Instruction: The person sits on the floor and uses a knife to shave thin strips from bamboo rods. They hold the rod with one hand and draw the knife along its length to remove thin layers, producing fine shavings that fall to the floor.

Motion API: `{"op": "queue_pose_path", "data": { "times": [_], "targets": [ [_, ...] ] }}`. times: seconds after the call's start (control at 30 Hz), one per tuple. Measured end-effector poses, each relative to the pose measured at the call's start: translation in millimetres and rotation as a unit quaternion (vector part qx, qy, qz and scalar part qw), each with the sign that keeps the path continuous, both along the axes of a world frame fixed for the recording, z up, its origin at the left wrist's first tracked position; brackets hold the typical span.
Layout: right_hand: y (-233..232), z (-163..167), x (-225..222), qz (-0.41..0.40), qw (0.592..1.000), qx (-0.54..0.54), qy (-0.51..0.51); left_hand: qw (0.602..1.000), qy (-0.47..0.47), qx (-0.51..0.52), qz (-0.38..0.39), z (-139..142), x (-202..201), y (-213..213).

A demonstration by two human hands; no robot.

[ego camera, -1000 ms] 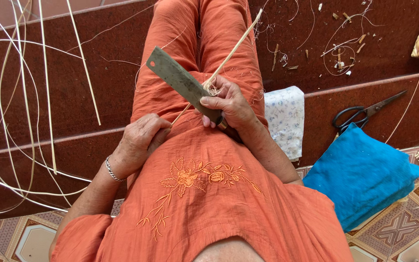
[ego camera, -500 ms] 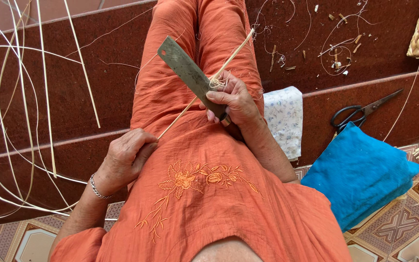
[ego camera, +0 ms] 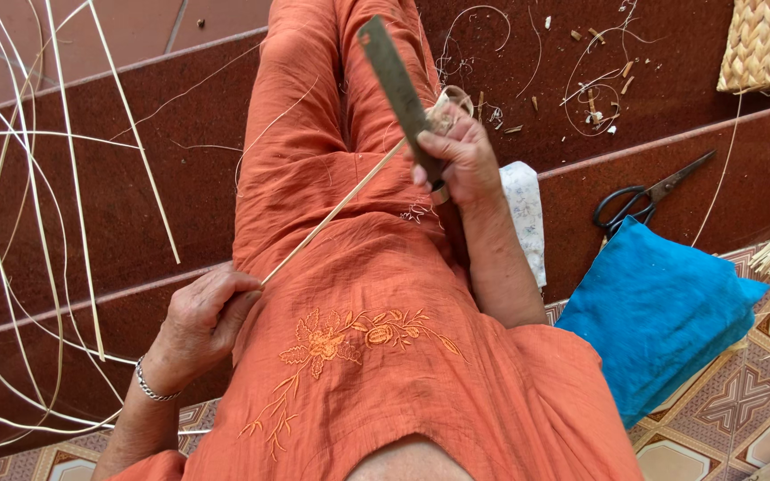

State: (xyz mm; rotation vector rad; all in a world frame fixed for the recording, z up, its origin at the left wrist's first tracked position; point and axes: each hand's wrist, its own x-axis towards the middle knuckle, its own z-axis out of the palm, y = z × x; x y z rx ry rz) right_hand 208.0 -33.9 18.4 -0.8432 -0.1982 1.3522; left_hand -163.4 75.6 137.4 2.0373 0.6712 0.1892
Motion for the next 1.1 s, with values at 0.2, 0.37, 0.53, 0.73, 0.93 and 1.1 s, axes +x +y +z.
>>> {"op": "queue_pose_path", "data": {
  "times": [0.2, 0.37, 0.53, 0.73, 0.93, 1.1],
  "targets": [
    [5, -17, 38, -0.023, 0.999, -0.022, -0.029, 0.999, -0.019, 0.028, -0.017, -9, 7, 8],
    [6, -36, 41, -0.028, 0.999, -0.016, 0.006, 0.998, -0.044, 0.025, -0.023, -14, 16, 7],
    [-8, -34, 84, -0.196, 0.977, -0.08, -0.036, 0.999, 0.03, -0.001, 0.027, 2, -5, 14],
    [-39, -23, 160, -0.208, 0.967, -0.094, -0.111, 0.991, 0.049, 0.026, 0.122, -31, 2, 26],
    [-13, -23, 89, -0.123, 0.992, -0.011, -0.007, 0.985, -0.035, -0.115, 0.121, -104, 83, 50],
    [-1, 13, 47, 0.015, 0.996, 0.063, 0.065, 0.947, -0.132, -0.269, 0.116, -121, 142, 46]
  ]
}}
